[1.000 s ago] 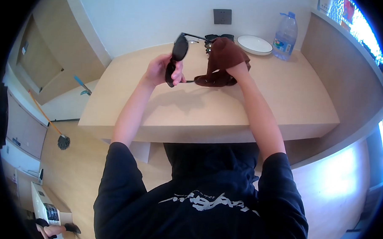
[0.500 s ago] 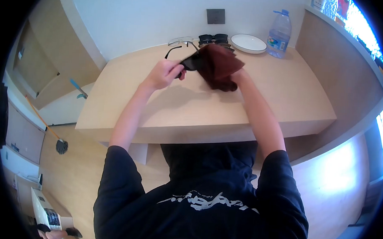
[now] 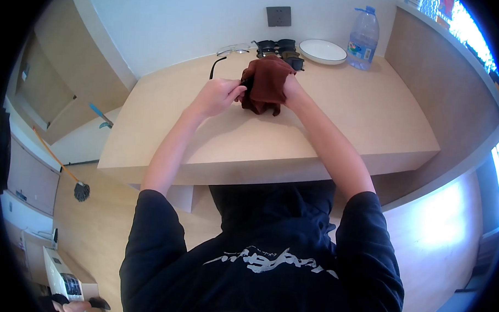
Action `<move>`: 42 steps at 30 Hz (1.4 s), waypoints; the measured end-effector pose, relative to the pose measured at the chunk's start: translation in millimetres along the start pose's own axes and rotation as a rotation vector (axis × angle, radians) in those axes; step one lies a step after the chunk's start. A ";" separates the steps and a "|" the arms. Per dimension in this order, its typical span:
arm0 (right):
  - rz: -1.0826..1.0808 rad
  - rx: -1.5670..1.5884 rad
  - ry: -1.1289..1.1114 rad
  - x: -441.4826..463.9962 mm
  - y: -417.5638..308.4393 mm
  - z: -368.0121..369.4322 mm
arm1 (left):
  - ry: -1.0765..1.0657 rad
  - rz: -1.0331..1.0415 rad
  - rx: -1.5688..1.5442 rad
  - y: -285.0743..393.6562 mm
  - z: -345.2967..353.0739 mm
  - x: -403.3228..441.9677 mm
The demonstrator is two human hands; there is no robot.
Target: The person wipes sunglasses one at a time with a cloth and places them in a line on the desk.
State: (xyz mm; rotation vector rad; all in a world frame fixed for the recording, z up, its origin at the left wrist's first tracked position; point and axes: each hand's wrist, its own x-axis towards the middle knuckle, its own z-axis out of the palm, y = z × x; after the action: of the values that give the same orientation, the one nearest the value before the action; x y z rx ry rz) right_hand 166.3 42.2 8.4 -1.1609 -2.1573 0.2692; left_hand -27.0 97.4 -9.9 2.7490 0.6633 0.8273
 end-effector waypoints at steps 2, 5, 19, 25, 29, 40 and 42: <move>-0.145 0.050 0.099 6.0 51.7 17.6 | 0.050 0.119 0.196 -1.2 4.3 -0.7; 0.018 0.759 0.160 -7.8 50.3 10.9 | 0.077 0.188 0.342 0.1 -1.5 -3.2; 0.405 1.593 0.360 -12.2 42.4 -5.1 | 0.046 0.422 0.554 9.2 10.0 -6.2; 0.426 1.308 0.217 -18.2 30.5 -5.2 | 0.102 0.330 0.530 1.7 3.6 -4.9; 0.420 1.036 0.103 -15.4 42.0 0.2 | 0.049 0.414 0.633 2.2 12.5 -5.3; 0.668 1.355 0.417 -4.1 80.6 0.7 | -0.027 0.607 0.484 22.6 23.9 -9.4; 0.691 1.361 0.426 -4.7 94.0 2.8 | -0.049 0.630 0.455 22.1 29.3 -9.1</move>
State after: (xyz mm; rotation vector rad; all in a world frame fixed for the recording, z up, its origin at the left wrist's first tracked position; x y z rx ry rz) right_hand 228.8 93.7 -39.6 -0.8816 -0.7221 1.3628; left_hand -9.3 72.1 -31.6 3.4492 -0.0663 0.7818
